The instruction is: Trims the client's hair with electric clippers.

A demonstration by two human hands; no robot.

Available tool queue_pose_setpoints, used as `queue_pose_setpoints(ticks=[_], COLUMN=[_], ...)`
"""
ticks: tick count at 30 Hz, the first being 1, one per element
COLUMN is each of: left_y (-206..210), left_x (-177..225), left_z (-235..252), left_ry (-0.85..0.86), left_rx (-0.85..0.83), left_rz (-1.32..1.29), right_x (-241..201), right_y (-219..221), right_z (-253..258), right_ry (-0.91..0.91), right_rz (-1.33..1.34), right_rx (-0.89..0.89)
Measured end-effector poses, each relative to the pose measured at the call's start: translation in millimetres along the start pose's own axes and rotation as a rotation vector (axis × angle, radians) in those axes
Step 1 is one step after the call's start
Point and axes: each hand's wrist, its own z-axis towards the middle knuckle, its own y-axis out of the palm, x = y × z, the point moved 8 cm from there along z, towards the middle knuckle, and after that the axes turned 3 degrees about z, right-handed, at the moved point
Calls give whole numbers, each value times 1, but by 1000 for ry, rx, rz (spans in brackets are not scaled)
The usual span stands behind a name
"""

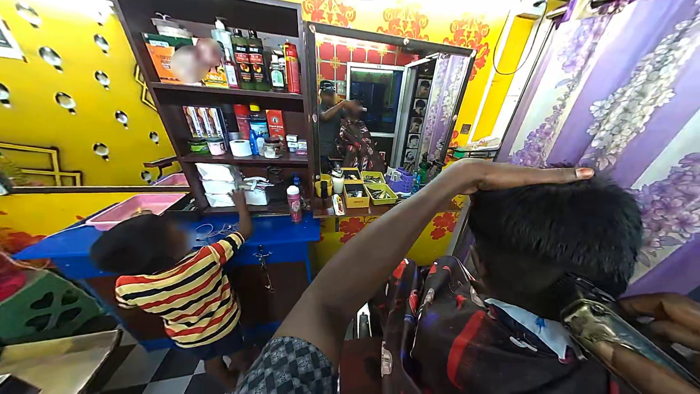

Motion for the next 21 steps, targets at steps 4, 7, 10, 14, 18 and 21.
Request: queue_pose_setpoints(ticks=[4, 7, 10, 14, 18, 21], left_y=[-3, -6, -3, -5, -5, -7], left_x=[-6, -6, -8, -15, -17, -19], left_z=[5, 2, 2, 1, 0, -2], left_ry=[-8, 41, -1, -122, -157, -175], left_rx=[10, 16, 38, 61, 57, 77], left_rz=[-5, 45, 53, 38, 36, 29], right_x=[5, 12, 17, 2, 13, 21], right_y=[3, -3, -3, 10, -4, -15], right_z=[4, 0, -1, 7, -7, -12], right_ry=[-8, 4, -14, 50, 50, 110], right_rz=[-41, -77, -253, -240, -283, -322], right_rx=[8, 37, 187, 90, 165, 163])
